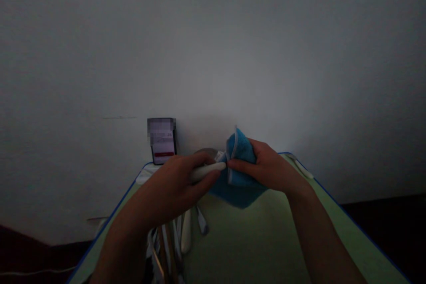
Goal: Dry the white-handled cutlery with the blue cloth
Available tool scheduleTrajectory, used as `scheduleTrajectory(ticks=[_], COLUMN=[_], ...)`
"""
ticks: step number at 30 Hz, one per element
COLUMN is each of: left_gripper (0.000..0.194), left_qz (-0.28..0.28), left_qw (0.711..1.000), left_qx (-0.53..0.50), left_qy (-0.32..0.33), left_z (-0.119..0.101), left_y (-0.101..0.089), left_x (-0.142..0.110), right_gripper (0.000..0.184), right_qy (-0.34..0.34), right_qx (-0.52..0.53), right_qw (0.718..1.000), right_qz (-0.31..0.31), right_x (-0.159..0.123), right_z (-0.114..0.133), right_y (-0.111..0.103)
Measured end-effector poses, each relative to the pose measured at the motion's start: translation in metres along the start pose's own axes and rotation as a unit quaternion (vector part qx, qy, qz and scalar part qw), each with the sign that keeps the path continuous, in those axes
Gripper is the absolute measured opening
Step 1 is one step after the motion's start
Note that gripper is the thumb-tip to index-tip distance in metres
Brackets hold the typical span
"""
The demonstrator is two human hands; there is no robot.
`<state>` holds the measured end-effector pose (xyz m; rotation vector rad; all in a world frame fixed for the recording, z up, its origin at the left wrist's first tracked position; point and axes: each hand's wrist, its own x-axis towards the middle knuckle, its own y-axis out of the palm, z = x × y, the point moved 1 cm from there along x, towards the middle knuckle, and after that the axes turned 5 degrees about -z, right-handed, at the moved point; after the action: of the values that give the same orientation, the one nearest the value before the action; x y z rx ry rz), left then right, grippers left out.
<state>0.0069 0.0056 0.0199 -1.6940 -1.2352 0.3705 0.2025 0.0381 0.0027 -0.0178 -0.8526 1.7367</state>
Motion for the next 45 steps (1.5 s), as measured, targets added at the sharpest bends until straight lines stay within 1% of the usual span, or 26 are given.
scheduleTrajectory(ticks=[6,16,28,45], left_gripper=[0.029,0.027,0.027,0.028], left_qz=[0.006,0.004,0.012,0.009], left_qw=[1.0,1.0,1.0,1.0], left_qx=[0.003,0.0,0.005,0.013], left_qy=[-0.002,-0.004,-0.008,-0.007], left_z=[0.0004,-0.0019,0.0007,0.0005], left_y=[0.0005,0.0001,0.0006,0.0006], left_x=[-0.0009,-0.0009,-0.0015,-0.0019], right_gripper=[0.021,0.022,0.02,0.022], right_qy=[-0.001,0.0,-0.006,0.004], right_qx=[0.001,0.007,0.013,0.01], right_qw=[1.0,1.0,1.0,1.0], right_qz=[-0.004,-0.001,-0.003,0.005], right_x=[0.0002,0.0001,-0.0015,-0.0012], right_z=[0.0011,0.0,0.0001,-0.0009], right_y=[0.0006,0.0005,0.0007,0.0003])
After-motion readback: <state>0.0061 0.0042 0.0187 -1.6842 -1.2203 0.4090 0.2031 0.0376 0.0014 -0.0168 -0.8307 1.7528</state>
